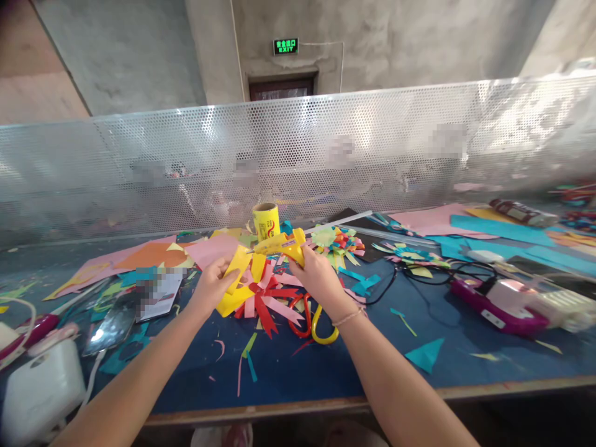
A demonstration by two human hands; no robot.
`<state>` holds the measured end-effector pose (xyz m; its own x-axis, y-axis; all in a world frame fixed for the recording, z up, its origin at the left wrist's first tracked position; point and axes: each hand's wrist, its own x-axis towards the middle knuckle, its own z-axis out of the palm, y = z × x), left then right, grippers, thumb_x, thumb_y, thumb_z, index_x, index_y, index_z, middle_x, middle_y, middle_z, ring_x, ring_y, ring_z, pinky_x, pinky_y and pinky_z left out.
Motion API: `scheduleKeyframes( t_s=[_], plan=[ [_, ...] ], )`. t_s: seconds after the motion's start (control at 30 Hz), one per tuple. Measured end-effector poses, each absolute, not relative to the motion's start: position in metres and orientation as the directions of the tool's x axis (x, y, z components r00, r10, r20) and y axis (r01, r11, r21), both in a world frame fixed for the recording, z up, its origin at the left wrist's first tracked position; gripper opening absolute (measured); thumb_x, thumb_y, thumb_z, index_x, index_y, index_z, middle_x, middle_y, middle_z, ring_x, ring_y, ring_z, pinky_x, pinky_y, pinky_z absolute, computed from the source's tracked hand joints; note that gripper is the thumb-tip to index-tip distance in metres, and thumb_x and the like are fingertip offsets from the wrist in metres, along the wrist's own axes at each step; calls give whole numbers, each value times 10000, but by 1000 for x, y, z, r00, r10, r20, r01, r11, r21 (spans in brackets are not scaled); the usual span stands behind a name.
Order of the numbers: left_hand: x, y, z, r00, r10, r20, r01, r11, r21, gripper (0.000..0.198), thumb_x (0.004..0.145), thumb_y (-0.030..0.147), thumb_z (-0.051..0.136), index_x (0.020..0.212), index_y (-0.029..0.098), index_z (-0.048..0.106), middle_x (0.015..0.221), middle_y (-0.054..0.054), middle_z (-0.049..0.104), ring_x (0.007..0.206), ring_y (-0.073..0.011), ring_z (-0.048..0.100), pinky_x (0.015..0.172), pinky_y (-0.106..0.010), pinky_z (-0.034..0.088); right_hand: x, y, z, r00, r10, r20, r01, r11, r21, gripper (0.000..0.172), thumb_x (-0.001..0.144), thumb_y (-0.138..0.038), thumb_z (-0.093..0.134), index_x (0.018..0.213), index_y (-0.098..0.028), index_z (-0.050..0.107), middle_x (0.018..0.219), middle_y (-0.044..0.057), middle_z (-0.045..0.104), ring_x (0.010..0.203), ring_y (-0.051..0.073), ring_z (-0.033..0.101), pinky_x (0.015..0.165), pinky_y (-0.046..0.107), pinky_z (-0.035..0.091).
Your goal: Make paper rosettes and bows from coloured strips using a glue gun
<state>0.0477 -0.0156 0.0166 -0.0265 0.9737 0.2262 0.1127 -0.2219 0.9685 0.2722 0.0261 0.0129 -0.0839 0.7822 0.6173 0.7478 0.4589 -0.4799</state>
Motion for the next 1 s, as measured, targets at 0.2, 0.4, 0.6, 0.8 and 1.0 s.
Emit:
scheduleKeyframes(
  t_s=[0.2,0.4,0.6,0.8,1.0],
  plan=[
    [49,-17,14,9,965,263,186,-260,948,256,710,271,580,940,161,574,859,-56,684,702,-195,680,611,-267,493,272,25,14,-88,783,616,758,454,-468,203,793,-384,483,683,-227,418,565,9,530,479,134,481,483,248,299],
    [45,-16,18,-39,970,239,150,-230,961,308,704,300,585,974,156,553,804,-45,680,700,-199,682,576,-252,486,274,28,12,-81,766,637,755,465,-463,209,788,-389,493,675,-229,419,577,17,543,505,149,509,492,251,313],
    [46,-13,13,-16,970,241,175,-235,956,267,708,274,572,952,165,563,742,-28,678,653,-188,665,576,-258,483,271,26,11,-96,763,640,743,483,-464,206,792,-388,484,672,-234,417,553,-4,519,456,123,447,477,251,291],
    [47,-15,14,-30,963,267,199,-256,946,250,709,256,580,940,162,582,799,-43,688,676,-187,673,576,-249,483,271,23,13,-98,790,606,740,465,-486,189,809,-390,472,715,-226,475,550,1,528,459,128,452,476,259,277],
    [41,-13,16,-38,957,288,126,-281,951,245,727,313,608,924,169,593,781,-34,685,705,-193,681,596,-257,511,272,27,12,-90,804,588,768,432,-472,188,806,-386,476,716,-221,479,585,23,559,503,153,505,497,259,305]
  ],
)
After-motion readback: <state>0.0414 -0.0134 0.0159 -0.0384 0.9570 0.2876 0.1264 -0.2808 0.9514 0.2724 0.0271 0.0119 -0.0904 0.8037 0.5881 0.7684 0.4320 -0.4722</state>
